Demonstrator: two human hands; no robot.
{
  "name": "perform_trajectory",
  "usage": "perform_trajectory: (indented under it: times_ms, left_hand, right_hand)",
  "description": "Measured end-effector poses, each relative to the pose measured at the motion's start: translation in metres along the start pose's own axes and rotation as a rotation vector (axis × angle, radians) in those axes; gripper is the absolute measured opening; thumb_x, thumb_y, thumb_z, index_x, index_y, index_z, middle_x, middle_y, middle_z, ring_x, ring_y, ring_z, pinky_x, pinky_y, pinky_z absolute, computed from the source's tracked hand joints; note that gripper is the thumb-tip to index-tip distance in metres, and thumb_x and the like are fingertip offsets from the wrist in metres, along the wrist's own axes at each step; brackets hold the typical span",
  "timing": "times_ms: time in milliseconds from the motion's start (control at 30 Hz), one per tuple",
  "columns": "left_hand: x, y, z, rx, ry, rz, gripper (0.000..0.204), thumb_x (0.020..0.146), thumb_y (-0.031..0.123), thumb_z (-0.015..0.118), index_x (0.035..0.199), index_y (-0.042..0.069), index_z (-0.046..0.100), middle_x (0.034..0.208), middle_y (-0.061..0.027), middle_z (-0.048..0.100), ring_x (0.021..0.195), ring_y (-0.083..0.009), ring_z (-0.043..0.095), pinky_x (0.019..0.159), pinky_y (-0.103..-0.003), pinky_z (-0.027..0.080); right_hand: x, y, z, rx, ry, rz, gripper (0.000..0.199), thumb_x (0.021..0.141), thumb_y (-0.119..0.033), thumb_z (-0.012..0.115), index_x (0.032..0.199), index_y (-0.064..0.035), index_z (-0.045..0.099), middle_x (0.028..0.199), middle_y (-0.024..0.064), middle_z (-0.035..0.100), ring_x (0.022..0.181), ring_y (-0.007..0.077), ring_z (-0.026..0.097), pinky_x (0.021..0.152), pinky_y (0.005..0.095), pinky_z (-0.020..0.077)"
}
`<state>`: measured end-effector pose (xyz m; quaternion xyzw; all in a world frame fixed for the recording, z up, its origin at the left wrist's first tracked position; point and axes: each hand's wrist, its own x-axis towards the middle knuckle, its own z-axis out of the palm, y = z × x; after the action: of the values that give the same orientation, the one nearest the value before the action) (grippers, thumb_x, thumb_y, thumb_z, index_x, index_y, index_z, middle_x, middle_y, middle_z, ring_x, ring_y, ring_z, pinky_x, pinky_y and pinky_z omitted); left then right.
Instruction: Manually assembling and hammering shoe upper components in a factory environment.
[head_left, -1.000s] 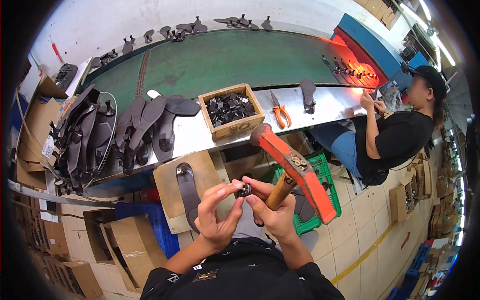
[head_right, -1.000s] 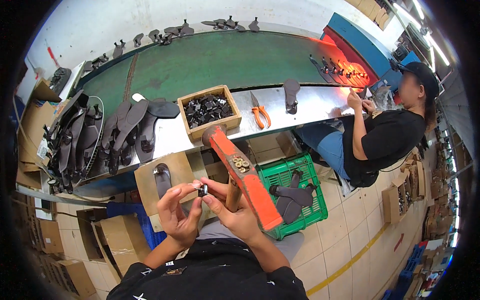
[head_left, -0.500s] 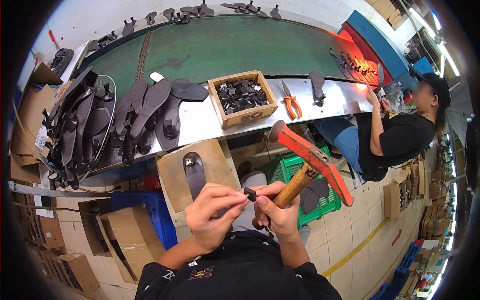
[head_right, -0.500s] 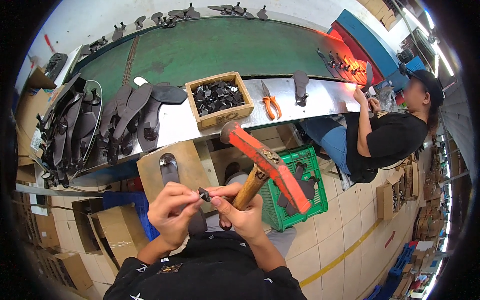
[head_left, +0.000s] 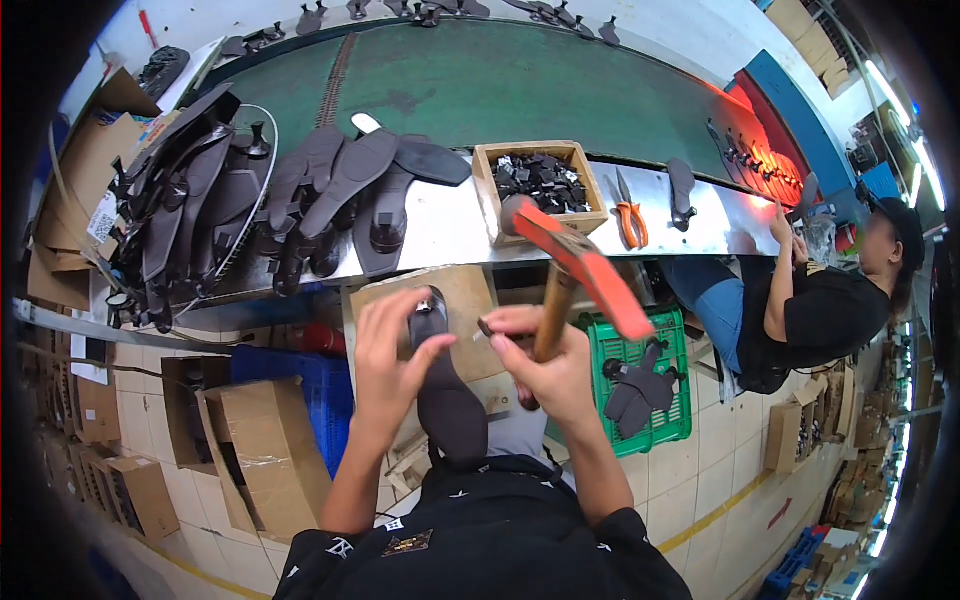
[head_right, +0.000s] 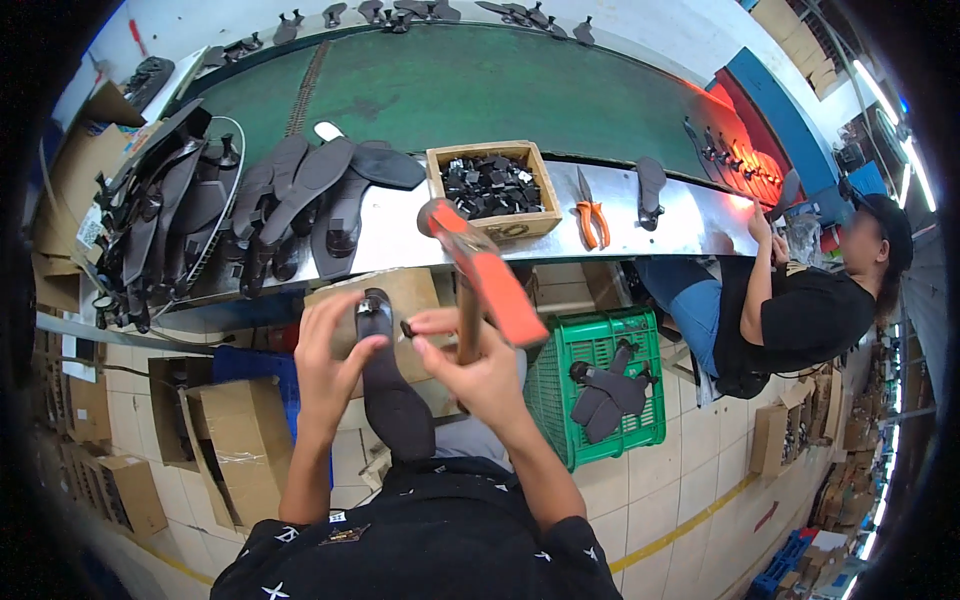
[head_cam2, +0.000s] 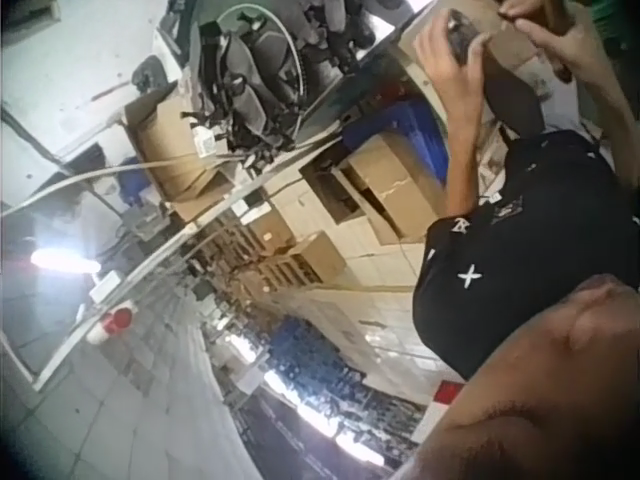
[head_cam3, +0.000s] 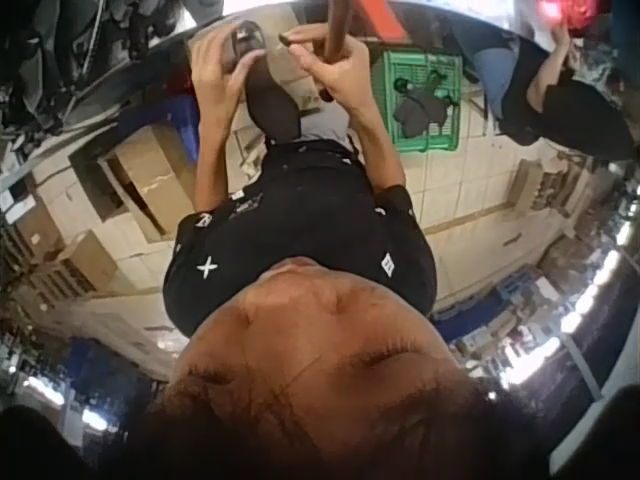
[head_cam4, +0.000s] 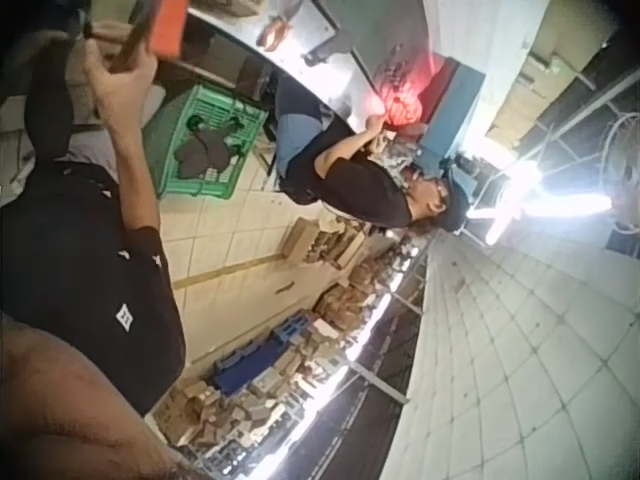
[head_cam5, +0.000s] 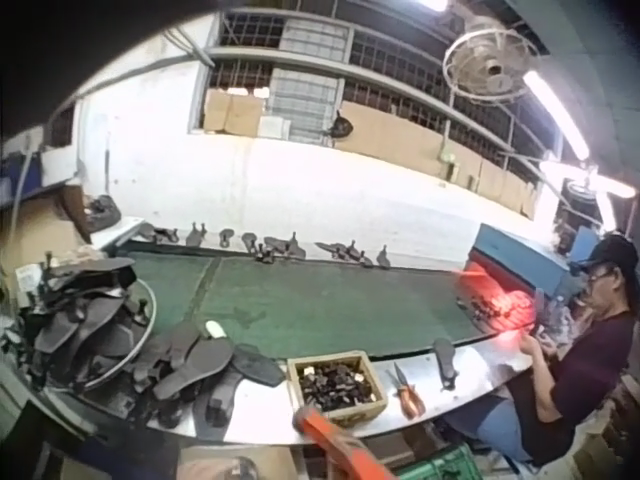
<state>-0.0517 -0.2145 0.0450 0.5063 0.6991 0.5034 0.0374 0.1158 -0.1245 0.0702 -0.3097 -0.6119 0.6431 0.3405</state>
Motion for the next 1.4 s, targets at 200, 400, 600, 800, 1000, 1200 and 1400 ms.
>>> perform_trajectory:
  times_ms: [200,400,600,800,1000,1200,1400]
  left_hand:
    - [0.002,-0.062,0.012,0.026,-0.145,0.095,0.042,0.071,0.011,0.082,0.110,0.003,0.067,0.110,-0.0131,0.069,0.108,-0.0298,0.062,0.095,-0.039,0.046]
    - [-0.005,-0.067,0.010,-0.130,-0.061,-0.027,0.028,0.071,0.005,0.078,0.098,0.001,0.070,0.101,-0.0138,0.071,0.100,-0.0308,0.066,0.096,-0.040,0.046]
    - [-0.004,-0.067,0.005,-0.175,-0.108,-0.087,0.029,0.072,0.009,0.079,0.097,0.000,0.069,0.097,-0.0154,0.070,0.099,-0.0328,0.065,0.094,-0.040,0.046]
    - [-0.006,-0.072,0.002,-0.242,-0.156,-0.071,0.027,0.074,0.013,0.081,0.094,0.000,0.068,0.089,-0.0153,0.069,0.087,-0.0317,0.067,0.083,-0.039,0.050]
    - [0.006,-0.069,-0.008,-0.226,-0.233,-0.132,0.026,0.077,0.011,0.081,0.096,-0.002,0.069,0.081,-0.0146,0.070,0.072,-0.0189,0.068,0.064,-0.029,0.051]
    - [0.003,-0.077,-0.004,-0.411,-0.192,-0.049,0.028,0.077,0.005,0.078,0.104,-0.002,0.073,0.092,-0.0105,0.074,0.079,-0.0106,0.067,0.070,-0.025,0.054]
    - [0.001,-0.082,-0.001,-0.373,-0.213,-0.135,0.027,0.076,0.002,0.078,0.101,-0.003,0.074,0.092,-0.0093,0.074,0.079,-0.0090,0.066,0.071,-0.023,0.054]
  right_hand:
    - [0.054,0.038,0.021,-0.239,-0.204,-0.241,0.019,0.085,-0.007,0.072,0.101,0.0025,0.067,0.093,0.0104,0.070,0.078,0.0157,0.065,0.069,0.0296,0.0512]
    - [0.061,0.037,0.028,-0.384,-0.332,-0.312,0.015,0.085,-0.004,0.069,0.098,0.0040,0.065,0.090,0.0166,0.066,0.080,0.0313,0.065,0.074,0.0343,0.0506]
    - [0.067,0.038,0.034,-0.522,-0.358,-0.480,0.022,0.079,0.004,0.067,0.100,0.0057,0.063,0.097,0.0169,0.066,0.087,0.0333,0.064,0.079,0.0343,0.0504]
    - [0.059,0.030,0.033,-0.695,-0.400,-0.456,0.022,0.078,0.004,0.068,0.100,0.0031,0.064,0.101,0.0169,0.066,0.089,0.0327,0.065,0.079,0.0356,0.0513]
    - [0.057,0.023,0.032,-0.701,-0.344,-0.438,0.020,0.081,0.000,0.069,0.101,0.0009,0.066,0.088,0.0148,0.066,0.081,0.0301,0.067,0.075,0.0345,0.0521]
    - [-0.018,-0.008,0.031,-0.408,-0.145,-0.213,0.032,0.099,-0.018,0.057,0.126,-0.0012,0.055,0.065,0.0002,0.051,0.055,0.0074,0.048,0.051,0.0271,0.0389]
    - [-0.049,-0.037,0.026,-0.539,-0.213,-0.138,0.037,0.099,-0.014,0.057,0.130,0.0024,0.046,0.084,0.0235,0.063,0.076,0.0389,0.068,0.065,0.0381,0.0511]
